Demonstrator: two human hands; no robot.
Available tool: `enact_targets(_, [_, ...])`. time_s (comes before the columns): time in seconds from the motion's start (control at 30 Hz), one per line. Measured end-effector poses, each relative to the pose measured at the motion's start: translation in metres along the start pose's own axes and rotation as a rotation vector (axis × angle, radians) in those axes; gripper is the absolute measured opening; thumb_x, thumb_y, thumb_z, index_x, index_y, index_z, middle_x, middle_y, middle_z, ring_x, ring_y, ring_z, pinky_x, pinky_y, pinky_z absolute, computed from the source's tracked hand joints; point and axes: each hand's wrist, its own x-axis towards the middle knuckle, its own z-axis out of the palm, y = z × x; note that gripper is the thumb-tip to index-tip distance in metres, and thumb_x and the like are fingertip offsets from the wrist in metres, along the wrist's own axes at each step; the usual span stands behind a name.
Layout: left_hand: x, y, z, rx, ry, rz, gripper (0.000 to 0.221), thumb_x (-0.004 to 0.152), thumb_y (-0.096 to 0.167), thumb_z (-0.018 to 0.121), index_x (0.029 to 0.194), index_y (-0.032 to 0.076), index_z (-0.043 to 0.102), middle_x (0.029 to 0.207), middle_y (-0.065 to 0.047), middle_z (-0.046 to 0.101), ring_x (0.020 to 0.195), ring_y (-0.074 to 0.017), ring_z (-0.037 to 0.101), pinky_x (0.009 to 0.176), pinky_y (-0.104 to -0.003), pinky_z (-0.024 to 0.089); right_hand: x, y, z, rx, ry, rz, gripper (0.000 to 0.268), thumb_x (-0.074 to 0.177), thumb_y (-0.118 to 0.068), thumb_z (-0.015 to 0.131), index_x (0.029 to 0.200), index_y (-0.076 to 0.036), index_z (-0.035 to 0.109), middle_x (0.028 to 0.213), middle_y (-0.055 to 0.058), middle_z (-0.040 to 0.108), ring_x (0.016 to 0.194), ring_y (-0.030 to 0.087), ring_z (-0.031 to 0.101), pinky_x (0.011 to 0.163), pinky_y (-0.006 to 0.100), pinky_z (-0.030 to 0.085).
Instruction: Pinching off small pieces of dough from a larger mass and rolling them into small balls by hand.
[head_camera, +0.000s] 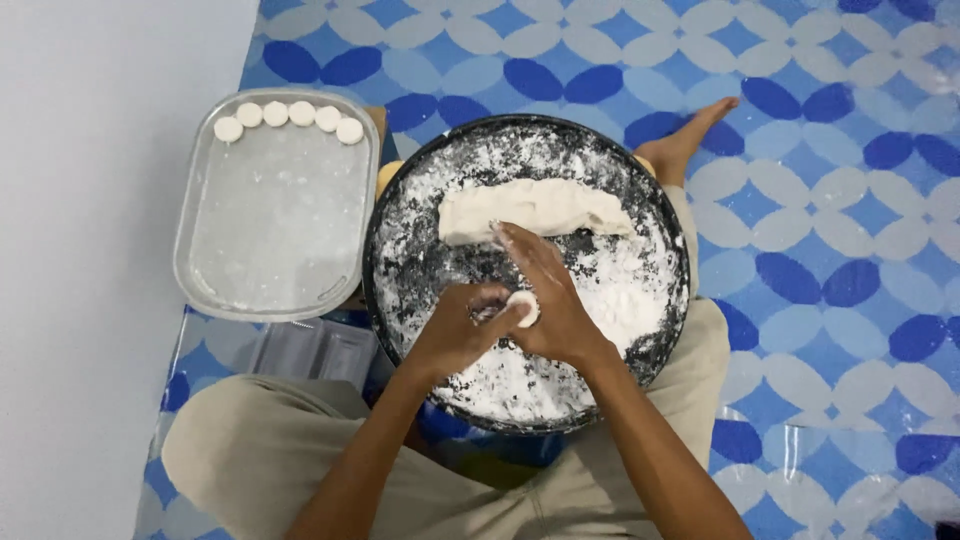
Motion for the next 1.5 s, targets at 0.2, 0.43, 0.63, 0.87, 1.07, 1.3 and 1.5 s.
enact_targets(0.2, [0.008,0.003,0.01,0.032,-0.075,0.107,0.036,0.106,0.028,0.054,0.102,0.0,0.076,0.084,-0.022,0.076,0.085,-0.0377,0.075,0.088,-0.057,0.053,-0.014,0.024,0.009,-0.004,0.104,-0.077,0.055,0.088,-0.011,0.075,0.141,-0.013,0.062,0.136,0.018,0.064,0.123,0.042,0.062,0.108,0.057,0.037])
enact_targets(0.43, [0.009,-0.015,0.008,0.017,0.025,0.009,0.026,0.091,0.019,0.071,0.097,-0.006,0.072,0.08,-0.027,0.073,0.075,-0.0339,0.074,0.073,-0.047,0.057,-0.012,0.017,0.007,0.019,0.03,-0.033,0.079,0.091,-0.04,0.073,0.157,-0.01,0.043,0.147,0.022,0.054,0.135,0.047,0.05,0.115,0.06,0.03])
enact_targets(0.63, [0.013,-0.011,0.015,-0.132,0.064,0.042,0.02,0.095,0.017,0.07,0.095,-0.003,0.074,0.07,-0.02,0.069,0.062,-0.0215,0.068,0.06,-0.037,0.055,-0.009,0.029,0.014,-0.013,0.092,-0.145,0.076,0.091,-0.031,0.07,0.156,-0.005,0.04,0.139,0.025,0.054,0.13,0.049,0.051,0.112,0.064,0.035])
enact_targets(0.87, [0.015,-0.048,0.012,-0.145,0.004,0.109,0.027,0.095,0.021,0.074,0.103,-0.004,0.075,0.086,-0.021,0.074,0.076,-0.0208,0.068,0.072,-0.041,0.057,-0.019,0.047,0.022,-0.017,0.147,-0.095,0.077,0.097,-0.066,0.038,0.135,-0.004,0.061,0.126,0.02,0.069,0.117,0.04,0.065,0.102,0.057,0.043])
enact_targets(1.07, [0.014,-0.02,0.014,-0.151,0.07,0.19,0.027,0.102,0.024,0.065,0.098,-0.001,0.074,0.076,-0.018,0.071,0.073,-0.0184,0.067,0.067,-0.037,0.053,-0.008,0.023,0.018,-0.235,0.131,0.056,0.05,0.102,-0.026,0.042,0.146,-0.005,0.053,0.123,0.02,0.07,0.119,0.039,0.063,0.11,0.065,0.032])
enact_targets(1.3, [0.016,-0.023,0.008,-0.153,0.067,0.154,0.023,0.101,0.019,0.064,0.094,0.0,0.074,0.076,-0.018,0.072,0.07,-0.0185,0.066,0.072,-0.037,0.053,0.003,-0.004,0.003,-0.034,0.007,0.106,0.103,0.068,-0.005,0.064,0.161,-0.003,0.02,0.16,0.03,0.037,0.145,0.056,0.034,0.119,0.072,0.019])
enact_targets(1.5, [0.012,-0.007,-0.002,-0.122,-0.065,0.176,0.021,0.097,0.018,0.068,0.096,-0.002,0.073,0.081,-0.022,0.073,0.073,-0.0292,0.069,0.079,-0.047,0.053,-0.012,0.045,0.016,-0.051,0.14,-0.169,0.063,0.1,-0.063,0.038,0.139,-0.017,0.058,0.129,0.019,0.062,0.125,0.04,0.059,0.11,0.058,0.04])
